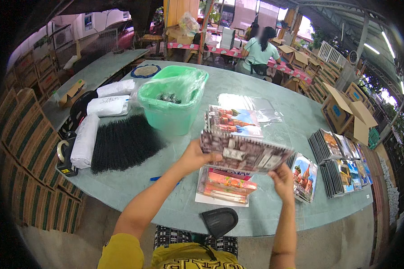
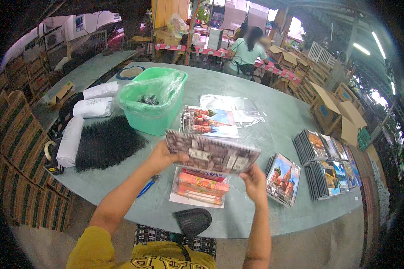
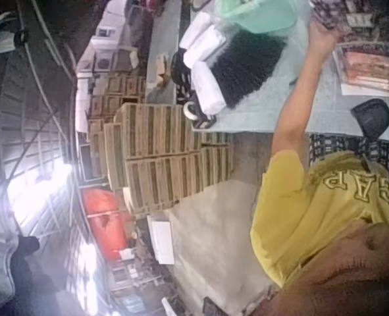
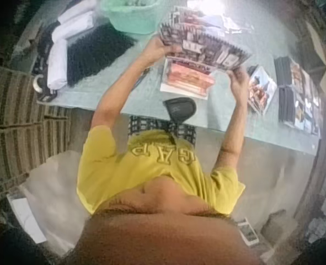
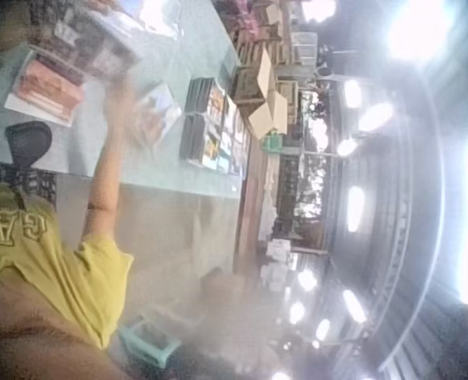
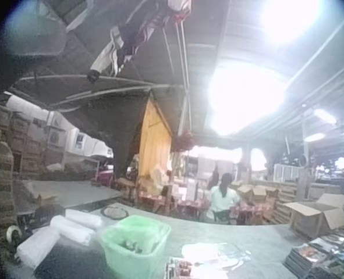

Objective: The person assembles notebooks by threading a spiral spine through punched holes in a stack of pages and then uses pliers to trim the excess wire.

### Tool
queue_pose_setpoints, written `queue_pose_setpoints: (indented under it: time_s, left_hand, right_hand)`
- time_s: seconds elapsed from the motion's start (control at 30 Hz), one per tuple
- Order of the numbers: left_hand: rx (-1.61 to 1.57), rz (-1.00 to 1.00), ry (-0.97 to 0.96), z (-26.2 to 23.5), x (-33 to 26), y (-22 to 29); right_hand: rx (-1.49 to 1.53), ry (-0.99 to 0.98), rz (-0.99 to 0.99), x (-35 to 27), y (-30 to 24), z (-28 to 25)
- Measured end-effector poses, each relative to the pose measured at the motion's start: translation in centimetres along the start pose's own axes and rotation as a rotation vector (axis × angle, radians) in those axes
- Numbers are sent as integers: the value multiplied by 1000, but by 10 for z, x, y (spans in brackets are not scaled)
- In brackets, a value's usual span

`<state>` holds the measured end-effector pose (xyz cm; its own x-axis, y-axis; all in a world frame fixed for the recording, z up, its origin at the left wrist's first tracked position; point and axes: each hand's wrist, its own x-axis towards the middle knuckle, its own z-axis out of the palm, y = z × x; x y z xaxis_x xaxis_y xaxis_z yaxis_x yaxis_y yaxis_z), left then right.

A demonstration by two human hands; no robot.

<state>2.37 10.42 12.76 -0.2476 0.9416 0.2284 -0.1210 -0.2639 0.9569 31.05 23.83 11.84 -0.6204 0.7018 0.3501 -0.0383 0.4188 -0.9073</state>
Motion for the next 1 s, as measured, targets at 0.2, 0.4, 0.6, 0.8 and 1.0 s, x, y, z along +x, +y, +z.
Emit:
queue_pose_setpoints:
  time_s: [0.2, 0.4, 0.6, 0.8, 1.0]
  left_hand:
    - [359, 22, 123, -17, -16, -57]
    - [81, -78, 301, 16, -9, -24]
    - [285, 242, 427, 22, -30, -31]
    - [942, -180, 355, -147, -99, 13]
    - [1524, -616, 1117, -241, -146, 2]
  right_hand:
    - [-259, 29, 68, -56, 84, 18]
    - [234, 361, 4, -3, -1, 73]
    - [-60, 638, -160, 17, 8, 77]
    - [-29, 619, -57, 29, 6, 77]
    - [-26, 558, -39, 33, 32, 68]
